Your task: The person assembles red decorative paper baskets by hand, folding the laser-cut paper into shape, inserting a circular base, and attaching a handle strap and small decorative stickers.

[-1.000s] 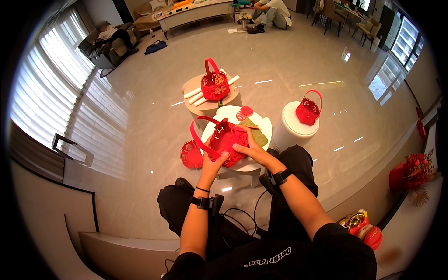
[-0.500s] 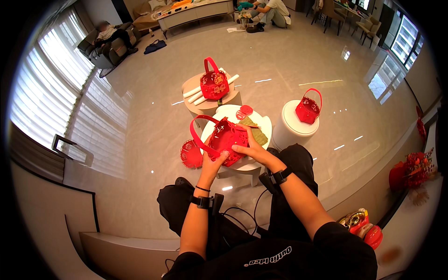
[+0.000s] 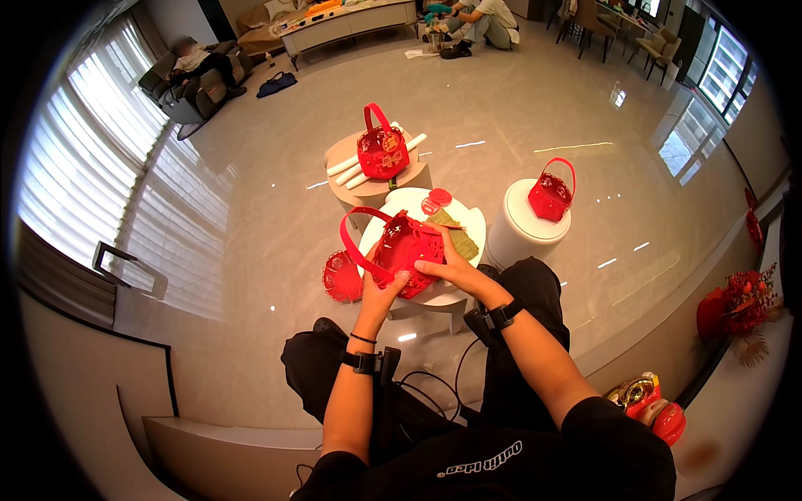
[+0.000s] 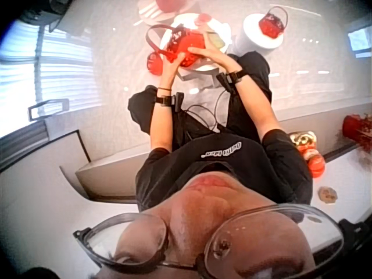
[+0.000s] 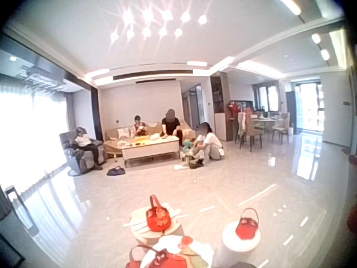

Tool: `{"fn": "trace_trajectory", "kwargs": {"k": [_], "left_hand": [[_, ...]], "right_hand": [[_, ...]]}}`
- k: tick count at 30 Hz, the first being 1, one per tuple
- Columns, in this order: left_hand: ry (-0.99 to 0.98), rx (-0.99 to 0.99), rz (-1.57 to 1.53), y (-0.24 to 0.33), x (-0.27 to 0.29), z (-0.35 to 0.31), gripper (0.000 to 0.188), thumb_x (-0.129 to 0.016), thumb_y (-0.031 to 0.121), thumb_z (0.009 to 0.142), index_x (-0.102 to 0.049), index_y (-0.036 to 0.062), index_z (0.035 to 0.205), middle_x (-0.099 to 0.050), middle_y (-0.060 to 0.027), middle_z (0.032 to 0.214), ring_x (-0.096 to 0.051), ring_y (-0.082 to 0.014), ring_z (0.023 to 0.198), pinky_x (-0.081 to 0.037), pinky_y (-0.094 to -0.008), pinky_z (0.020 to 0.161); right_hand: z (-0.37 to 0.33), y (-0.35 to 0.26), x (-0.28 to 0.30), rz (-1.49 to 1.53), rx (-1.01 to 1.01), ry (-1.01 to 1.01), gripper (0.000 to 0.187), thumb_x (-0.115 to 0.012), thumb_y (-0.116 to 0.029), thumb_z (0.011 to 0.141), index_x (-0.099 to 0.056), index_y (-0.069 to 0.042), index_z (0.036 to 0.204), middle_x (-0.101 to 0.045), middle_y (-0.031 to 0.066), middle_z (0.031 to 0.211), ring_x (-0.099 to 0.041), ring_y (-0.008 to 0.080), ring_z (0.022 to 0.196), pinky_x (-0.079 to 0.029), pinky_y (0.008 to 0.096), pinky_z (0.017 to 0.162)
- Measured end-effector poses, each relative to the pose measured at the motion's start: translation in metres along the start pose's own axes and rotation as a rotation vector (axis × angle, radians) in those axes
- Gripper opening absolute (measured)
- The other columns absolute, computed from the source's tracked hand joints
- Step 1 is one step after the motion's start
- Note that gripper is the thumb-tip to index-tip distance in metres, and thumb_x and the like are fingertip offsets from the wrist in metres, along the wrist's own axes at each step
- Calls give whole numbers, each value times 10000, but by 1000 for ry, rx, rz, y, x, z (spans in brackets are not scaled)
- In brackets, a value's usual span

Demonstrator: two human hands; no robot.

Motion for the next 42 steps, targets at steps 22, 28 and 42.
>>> {"fn": "trace_trajectory", "kwargs": {"k": [22,28,42], "left_hand": [[49,-8,-5,2,0,-1,756,-760,169,819,-345,-18,1422,-486,-162,1348,-508,-232,1214,-436,-349,1016],[120,-118,30,8,11,4,723,-754,160,822,-366,-11,1408,-470,-146,1347,-483,-228,1225,-407,-353,1031],[227,-46,77,12,25,2,720,-726,134,822,-351,3,1423,-454,-144,1371,-464,-231,1245,-382,-352,1050]], "right_hand": [[0,-2,-1,11,-27,-7,876,-742,-296,862,-169,-67,1484,-371,165,1416,-419,237,1286,-375,364,1059],[4,-52,19,44,181,157,864,-689,-294,881,-169,-73,1534,-272,173,1550,-241,286,1457,-188,410,1173],[-188,-290,-62,129,2230,137,521,-394,-275,1030,-296,-11,1468,-329,127,1534,-220,263,1455,-196,456,1201]]}}
Point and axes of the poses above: each hand's wrist, its own z-axis towards the middle knuckle, its own x-axis out of the back of the hand, y = z × x, the point moved 8 cm from there along z, towards the middle knuckle
